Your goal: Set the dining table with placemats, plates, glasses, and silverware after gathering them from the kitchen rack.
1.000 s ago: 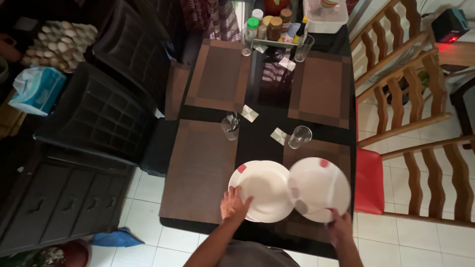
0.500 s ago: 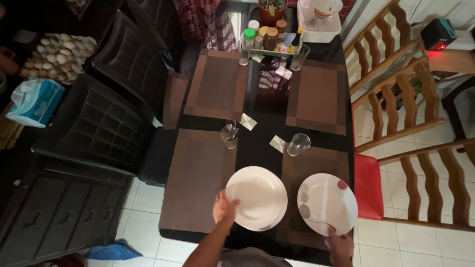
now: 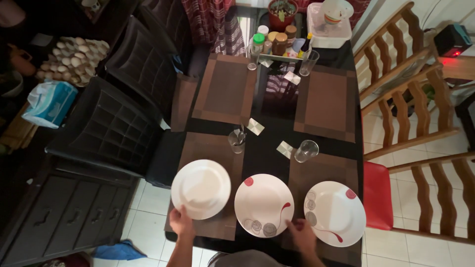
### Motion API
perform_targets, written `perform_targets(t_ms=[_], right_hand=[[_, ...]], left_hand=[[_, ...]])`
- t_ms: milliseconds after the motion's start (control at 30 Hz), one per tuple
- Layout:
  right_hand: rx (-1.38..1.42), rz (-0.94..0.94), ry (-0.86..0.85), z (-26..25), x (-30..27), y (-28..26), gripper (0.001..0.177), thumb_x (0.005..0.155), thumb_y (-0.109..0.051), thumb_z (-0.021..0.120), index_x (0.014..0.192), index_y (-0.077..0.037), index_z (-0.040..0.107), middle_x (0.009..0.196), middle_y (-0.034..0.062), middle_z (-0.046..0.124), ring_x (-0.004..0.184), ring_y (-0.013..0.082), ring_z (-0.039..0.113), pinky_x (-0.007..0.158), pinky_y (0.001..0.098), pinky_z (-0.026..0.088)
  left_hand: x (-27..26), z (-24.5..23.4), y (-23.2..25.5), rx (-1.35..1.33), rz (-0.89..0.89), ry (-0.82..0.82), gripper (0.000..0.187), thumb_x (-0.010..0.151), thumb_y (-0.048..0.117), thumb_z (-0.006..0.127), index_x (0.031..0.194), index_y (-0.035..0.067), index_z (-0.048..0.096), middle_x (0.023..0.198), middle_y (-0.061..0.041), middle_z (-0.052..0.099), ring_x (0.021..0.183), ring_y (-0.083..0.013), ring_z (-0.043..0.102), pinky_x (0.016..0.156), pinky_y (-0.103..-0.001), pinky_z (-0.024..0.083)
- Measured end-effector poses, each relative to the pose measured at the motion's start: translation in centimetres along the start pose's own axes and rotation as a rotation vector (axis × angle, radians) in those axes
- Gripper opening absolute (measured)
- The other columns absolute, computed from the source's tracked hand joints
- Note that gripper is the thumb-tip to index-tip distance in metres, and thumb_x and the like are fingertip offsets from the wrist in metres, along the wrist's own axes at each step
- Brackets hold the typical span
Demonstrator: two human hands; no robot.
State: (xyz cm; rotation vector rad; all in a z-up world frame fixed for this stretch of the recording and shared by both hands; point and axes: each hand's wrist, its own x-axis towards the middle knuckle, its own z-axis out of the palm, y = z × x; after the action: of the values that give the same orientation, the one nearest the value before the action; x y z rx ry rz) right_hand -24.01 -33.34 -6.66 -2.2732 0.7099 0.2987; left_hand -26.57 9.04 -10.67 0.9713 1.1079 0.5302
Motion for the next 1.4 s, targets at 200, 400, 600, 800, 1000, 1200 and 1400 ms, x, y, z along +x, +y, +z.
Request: perform_targets(t_ms=[200, 400, 600, 800, 1000, 1200, 1400], right_hand=[[0.117, 0.057, -0.060, 3.8, 1.3, 0.3, 0.056, 0.072, -0.035, 0.088, 0.113, -0.002, 0.067, 0.096, 0.0142, 0.078, 0.085, 0.0275, 0.076, 0.079, 0.0402, 0.060], [0.124, 0.072, -0.213, 1.7, 2.8, 1.9, 0.043, 0.079, -0.032, 0.081, 0.111, -0.005, 0.071, 0.094, 0.0146, 0.081, 0.079, 0.0272, 0.078, 0.072, 0.0426, 0.063], [-0.068, -0.196, -0.255, -1.5, 7.2, 4.8, 0.045, 0.081, -0.039, 0.080, 0.112, -0.009, 0.069, 0.091, 0.0115, 0.081, 0.077, 0.0216, 0.077, 0.071, 0.0370, 0.061], [0.107, -0.109, -0.518, -16.7, 10.7, -6.4, 0.032, 0.089, -0.034, 0.073, 0.106, -0.008, 0.071, 0.088, 0.0116, 0.076, 0.076, 0.0229, 0.069, 0.065, 0.0404, 0.054], [0.477, -0.099, -0.271, -26.0, 16.6, -20.0, 0.020, 0.098, -0.025, 0.061, 0.103, -0.007, 0.068, 0.091, 0.0082, 0.069, 0.079, 0.0211, 0.066, 0.069, 0.0390, 0.055], [0.942, -0.106, -0.234, -18.7, 35.3, -18.0, 0.014, 0.108, -0.022, 0.066, 0.113, -0.010, 0.059, 0.094, 0.0040, 0.065, 0.074, 0.0139, 0.061, 0.060, 0.0284, 0.045], [1.005, 0.145, -0.116, -10.8, 46.0, -16.2, 0.021, 0.103, -0.021, 0.059, 0.123, -0.024, 0.055, 0.095, 0.0032, 0.070, 0.070, 0.0170, 0.066, 0.049, 0.0284, 0.043]], left_hand=[[-1.6, -0.4, 0.1, 0.710, 0.202, 0.251, 0.050, 0.092, 0.037, 0.072, 0.123, -0.001, 0.065, 0.115, -0.021, 0.071, 0.099, -0.0350, 0.069, 0.085, -0.048, 0.055], [-6.7, 2.1, -1.8, 1.230, 0.284, 0.060, 0.048, 0.089, 0.045, 0.067, 0.117, 0.006, 0.065, 0.106, -0.018, 0.070, 0.093, -0.0334, 0.073, 0.083, -0.046, 0.059], [-11.5, 4.4, -4.6, 1.188, -0.072, -0.497, 0.046, 0.090, 0.052, 0.064, 0.112, 0.012, 0.071, 0.099, -0.008, 0.079, 0.091, -0.0269, 0.077, 0.086, -0.039, 0.058], [-12.1, 6.1, -4.7, 1.048, -0.223, -0.644, 0.040, 0.088, 0.039, 0.072, 0.113, 0.008, 0.074, 0.092, -0.009, 0.081, 0.077, -0.0200, 0.077, 0.071, -0.033, 0.059], [-8.5, 5.9, -4.6, 0.894, -0.266, -0.652, 0.029, 0.091, 0.027, 0.070, 0.112, 0.006, 0.070, 0.092, -0.010, 0.075, 0.074, -0.0184, 0.070, 0.066, -0.034, 0.058], [1.5, 0.1, 2.7, 0.912, 0.070, -0.612, 0.030, 0.096, 0.027, 0.066, 0.110, 0.003, 0.077, 0.100, -0.006, 0.081, 0.096, -0.0173, 0.076, 0.087, -0.032, 0.055], [16.4, -1.9, 11.8, -0.180, -0.161, -0.631, 0.046, 0.095, 0.035, 0.047, 0.129, 0.006, 0.059, 0.123, -0.007, 0.068, 0.108, -0.0173, 0.066, 0.092, -0.033, 0.050]])
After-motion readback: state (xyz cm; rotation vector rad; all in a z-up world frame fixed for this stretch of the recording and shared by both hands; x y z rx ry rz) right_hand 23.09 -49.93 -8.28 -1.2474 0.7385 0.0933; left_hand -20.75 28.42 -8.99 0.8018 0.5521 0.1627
